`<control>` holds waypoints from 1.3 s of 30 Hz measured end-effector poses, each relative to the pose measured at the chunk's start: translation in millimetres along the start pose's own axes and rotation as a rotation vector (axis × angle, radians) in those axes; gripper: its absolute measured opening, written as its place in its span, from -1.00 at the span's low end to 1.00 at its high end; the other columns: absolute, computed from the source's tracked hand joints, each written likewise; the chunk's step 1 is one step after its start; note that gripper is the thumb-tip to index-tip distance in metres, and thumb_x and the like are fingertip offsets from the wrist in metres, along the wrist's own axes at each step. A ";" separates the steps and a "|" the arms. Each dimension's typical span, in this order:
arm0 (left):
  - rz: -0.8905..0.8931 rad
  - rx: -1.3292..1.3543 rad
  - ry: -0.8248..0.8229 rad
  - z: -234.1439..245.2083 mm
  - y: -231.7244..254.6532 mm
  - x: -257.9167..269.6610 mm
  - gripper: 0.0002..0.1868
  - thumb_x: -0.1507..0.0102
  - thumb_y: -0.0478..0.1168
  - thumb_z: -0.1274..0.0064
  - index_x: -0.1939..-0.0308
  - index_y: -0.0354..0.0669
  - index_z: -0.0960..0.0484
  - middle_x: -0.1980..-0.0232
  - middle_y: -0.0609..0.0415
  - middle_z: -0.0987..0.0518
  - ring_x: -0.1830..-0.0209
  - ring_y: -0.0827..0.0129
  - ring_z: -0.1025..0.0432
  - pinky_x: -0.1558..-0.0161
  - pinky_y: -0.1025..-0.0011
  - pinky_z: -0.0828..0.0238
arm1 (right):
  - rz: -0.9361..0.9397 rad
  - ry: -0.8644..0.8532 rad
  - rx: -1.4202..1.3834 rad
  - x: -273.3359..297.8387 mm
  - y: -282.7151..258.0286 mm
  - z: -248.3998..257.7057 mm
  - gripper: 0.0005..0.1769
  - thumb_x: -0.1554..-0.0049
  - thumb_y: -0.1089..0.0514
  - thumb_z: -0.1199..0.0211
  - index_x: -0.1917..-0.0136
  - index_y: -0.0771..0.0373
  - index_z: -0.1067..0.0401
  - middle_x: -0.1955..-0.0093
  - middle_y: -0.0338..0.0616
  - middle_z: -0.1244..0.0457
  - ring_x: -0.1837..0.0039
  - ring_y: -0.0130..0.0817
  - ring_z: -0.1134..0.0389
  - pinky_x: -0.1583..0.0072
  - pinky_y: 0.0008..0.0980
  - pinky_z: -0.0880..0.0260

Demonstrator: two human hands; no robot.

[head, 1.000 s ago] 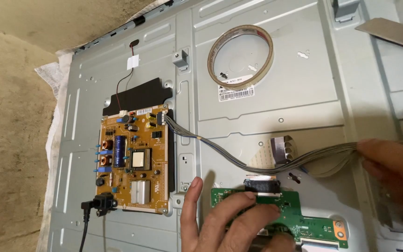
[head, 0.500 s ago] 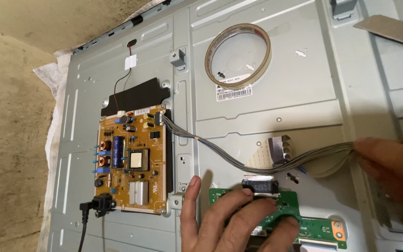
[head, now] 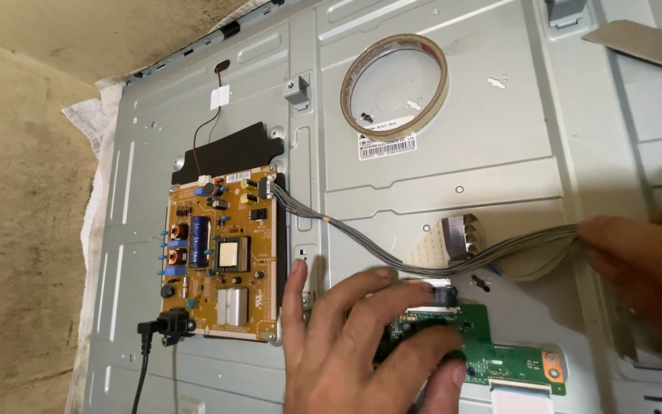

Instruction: Applying tape to secure ribbon cables and internal components during a television repair.

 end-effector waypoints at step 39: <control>-0.075 0.130 -0.081 -1.9 11.5 -3.9 -0.84 -0.10 -0.15 0.21 0.57 0.06 -0.43 0.28 0.28 -0.43 0.16 0.32 -0.36 -0.09 -0.19 0.25 | 0.168 -0.036 0.135 -18.9 -19.0 12.8 -0.73 0.10 0.13 -0.04 0.07 0.15 -0.31 0.46 -0.08 -0.09 0.43 -0.18 -0.06 0.27 -0.26 -0.08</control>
Point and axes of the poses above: each hand's wrist, its own x-axis away from the middle knuckle, its own z-axis out of the back of the hand, y = z × x, the point moved 5 cm from there along -x, towards the middle knuckle
